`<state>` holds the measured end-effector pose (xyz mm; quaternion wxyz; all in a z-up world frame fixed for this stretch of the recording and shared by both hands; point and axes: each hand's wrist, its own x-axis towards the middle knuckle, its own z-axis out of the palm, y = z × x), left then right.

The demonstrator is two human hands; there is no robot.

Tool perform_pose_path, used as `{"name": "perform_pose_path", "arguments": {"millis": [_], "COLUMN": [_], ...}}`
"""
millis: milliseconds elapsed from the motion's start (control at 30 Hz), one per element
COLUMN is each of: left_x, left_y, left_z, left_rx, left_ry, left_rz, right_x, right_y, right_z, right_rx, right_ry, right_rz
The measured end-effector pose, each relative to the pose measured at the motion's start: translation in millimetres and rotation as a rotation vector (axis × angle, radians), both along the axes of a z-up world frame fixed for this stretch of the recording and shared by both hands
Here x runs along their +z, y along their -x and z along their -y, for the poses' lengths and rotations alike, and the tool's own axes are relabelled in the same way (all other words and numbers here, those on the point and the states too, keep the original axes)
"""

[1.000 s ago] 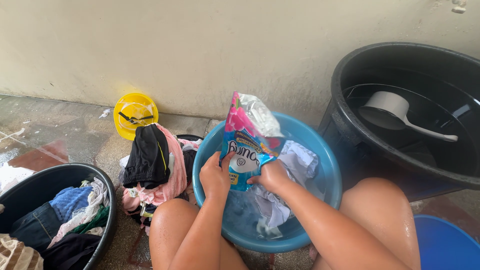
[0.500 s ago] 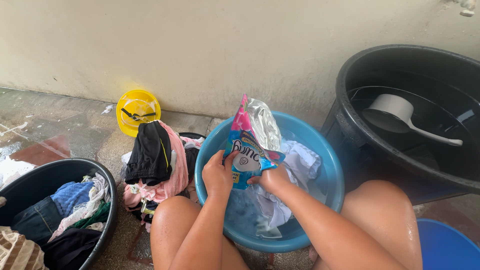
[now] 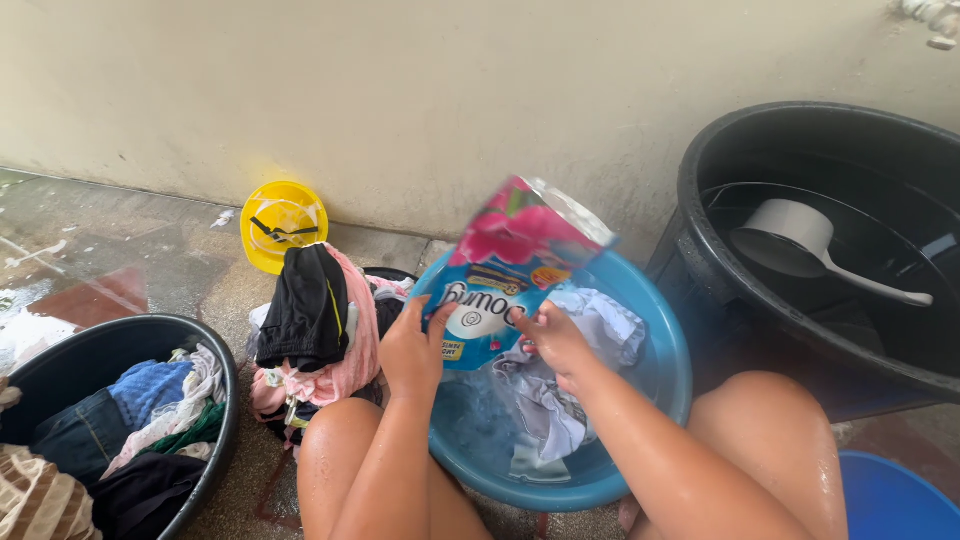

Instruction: The person is manually washing a piece of clothing in a basin with water and detergent.

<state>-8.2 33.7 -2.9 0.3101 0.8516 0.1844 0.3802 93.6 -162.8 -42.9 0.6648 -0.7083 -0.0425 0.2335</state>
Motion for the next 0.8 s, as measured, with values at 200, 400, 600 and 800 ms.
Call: {"name": "perform_pose_path", "arguments": {"millis": [200, 400, 600, 800], "left_x": [24.1, 6.8, 12.5, 24.2], "left_y": [17.3, 28.5, 45.8, 65.2], "left_z": [-1.6, -20.6, -26.0, -56.4], "left_rx": [-0.136, -0.485, -0.429, -0.243], "left_ry": [0.386, 1.001, 1.217, 1.222], "left_rz": [0.096, 0.387, 0.136, 0.49], "right_x": [1.0, 8.0, 14.3, 25.1], "right_y": [-1.5, 4.1, 14.4, 38.1], "right_z": [-11.4, -30.6, -61.0, -108.5], "right_rx": [-0.048, -0.061, 0.016, 0.258], "right_ry": [-0.235, -0.386, -0.312, -0.355], "right_rz": [-0.131, -0.234, -0.211, -0.343]}}
